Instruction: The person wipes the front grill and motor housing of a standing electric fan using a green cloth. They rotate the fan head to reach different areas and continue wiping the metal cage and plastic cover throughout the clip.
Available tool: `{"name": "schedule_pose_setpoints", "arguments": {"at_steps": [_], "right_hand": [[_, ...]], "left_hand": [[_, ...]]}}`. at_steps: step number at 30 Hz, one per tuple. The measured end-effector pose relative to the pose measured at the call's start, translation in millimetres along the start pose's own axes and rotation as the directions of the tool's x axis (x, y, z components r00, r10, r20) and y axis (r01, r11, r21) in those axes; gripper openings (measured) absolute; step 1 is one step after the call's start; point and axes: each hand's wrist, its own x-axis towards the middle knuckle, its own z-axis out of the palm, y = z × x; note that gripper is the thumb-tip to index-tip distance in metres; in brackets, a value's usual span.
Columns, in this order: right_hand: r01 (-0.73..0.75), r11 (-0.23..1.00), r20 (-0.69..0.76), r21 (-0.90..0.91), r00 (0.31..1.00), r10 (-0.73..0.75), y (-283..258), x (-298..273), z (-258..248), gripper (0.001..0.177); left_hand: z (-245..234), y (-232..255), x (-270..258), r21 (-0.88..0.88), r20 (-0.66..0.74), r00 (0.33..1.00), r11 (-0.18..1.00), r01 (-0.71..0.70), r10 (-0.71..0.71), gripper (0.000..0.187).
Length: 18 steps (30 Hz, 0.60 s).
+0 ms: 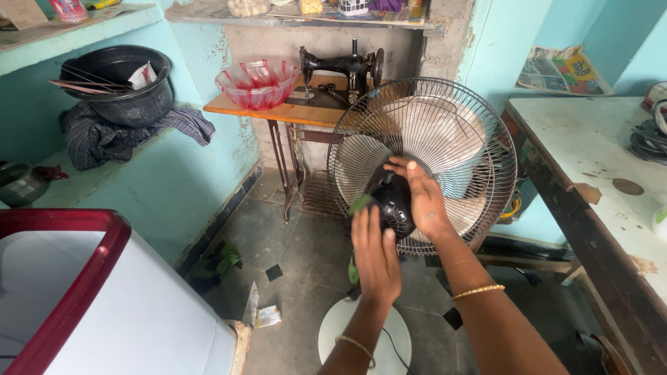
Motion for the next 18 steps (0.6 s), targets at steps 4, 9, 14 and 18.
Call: {"name": "schedule_pose_setpoints", "arguments": {"at_steps": [4,9,14,18], "right_hand": [[0.131,0.990,-0.034,-0.044,0.991,-0.133,8,1,-5,0.068],[0.055,0.998,-0.075,-0.034,0.996,-0.058,7,2,-5,0.062],[0.133,0.991,-0.080,-0.032,0.988,-0.135,9,0,-1,0.060],[0.157,0.987,-0.069,0.018,0.985,-0.156,10,-3,-3,0.056]], "left_hand": [[4,-17,59,-0.261,0.123,0.967,0.933,0.247,-0.222,0.055],[10,-42,91,-0.613,0.369,0.889,0.648,0.453,-0.272,0.061],[20,-37,69,-0.745,0.294,0.840,0.441,0.500,-0.455,0.062],[28,-28,45,-0.781,0.135,0.848,0.471,0.410,-0.513,0.066]]}}
